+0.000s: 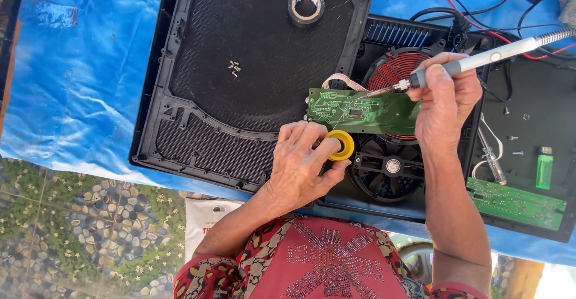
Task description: Soldering electronic components onto a control board during an appliance repair task.
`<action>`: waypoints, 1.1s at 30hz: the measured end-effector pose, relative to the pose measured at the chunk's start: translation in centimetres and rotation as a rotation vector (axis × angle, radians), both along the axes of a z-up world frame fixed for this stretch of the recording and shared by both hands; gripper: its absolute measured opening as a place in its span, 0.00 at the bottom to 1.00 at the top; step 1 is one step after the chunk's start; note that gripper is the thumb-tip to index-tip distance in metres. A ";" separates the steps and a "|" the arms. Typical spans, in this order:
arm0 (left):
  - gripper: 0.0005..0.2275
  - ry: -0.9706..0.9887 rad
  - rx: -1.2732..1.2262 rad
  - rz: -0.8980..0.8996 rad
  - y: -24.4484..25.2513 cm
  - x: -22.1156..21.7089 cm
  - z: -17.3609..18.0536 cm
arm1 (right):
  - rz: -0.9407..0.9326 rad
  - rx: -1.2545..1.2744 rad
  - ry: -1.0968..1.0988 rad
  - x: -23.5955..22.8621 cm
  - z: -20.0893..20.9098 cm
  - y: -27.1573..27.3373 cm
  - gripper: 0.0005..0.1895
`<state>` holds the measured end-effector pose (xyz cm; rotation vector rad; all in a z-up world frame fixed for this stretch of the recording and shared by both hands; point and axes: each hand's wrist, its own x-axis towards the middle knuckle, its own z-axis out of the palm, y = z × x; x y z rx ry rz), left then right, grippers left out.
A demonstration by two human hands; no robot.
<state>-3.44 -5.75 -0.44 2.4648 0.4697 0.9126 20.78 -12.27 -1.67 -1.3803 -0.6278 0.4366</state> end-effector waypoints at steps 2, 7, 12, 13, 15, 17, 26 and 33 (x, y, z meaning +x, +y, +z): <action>0.09 -0.002 -0.012 -0.002 0.0 0.0 0.0 | 0.011 0.005 0.006 -0.1 0.2 0.1 0.05; 0.10 -0.014 -0.023 -0.019 0.2 -0.3 0.5 | 0.026 0.016 0.022 -0.3 0.6 0.2 0.04; 0.05 -0.141 -0.142 -0.024 0.5 0.0 0.9 | 0.034 0.143 -0.005 0.4 -1.2 0.5 0.08; 0.05 -0.136 -0.148 -0.026 0.5 0.0 1.0 | 0.037 0.152 0.007 0.4 -1.2 0.6 0.08; 0.05 -0.133 -0.152 -0.042 0.7 0.0 1.2 | 0.026 0.163 0.015 0.2 -0.9 0.7 0.09; 0.06 -0.116 -0.145 -0.038 0.9 0.0 1.4 | 0.020 0.153 0.038 0.0 -0.3 0.7 0.08; 0.06 -0.062 -0.159 -0.082 1.5 0.2 1.3 | 0.037 0.193 0.122 0.1 0.3 0.7 0.07; 0.08 0.087 -0.121 -0.111 1.7 -0.2 1.5 | 0.108 0.093 0.138 0.7 0.9 0.0 0.08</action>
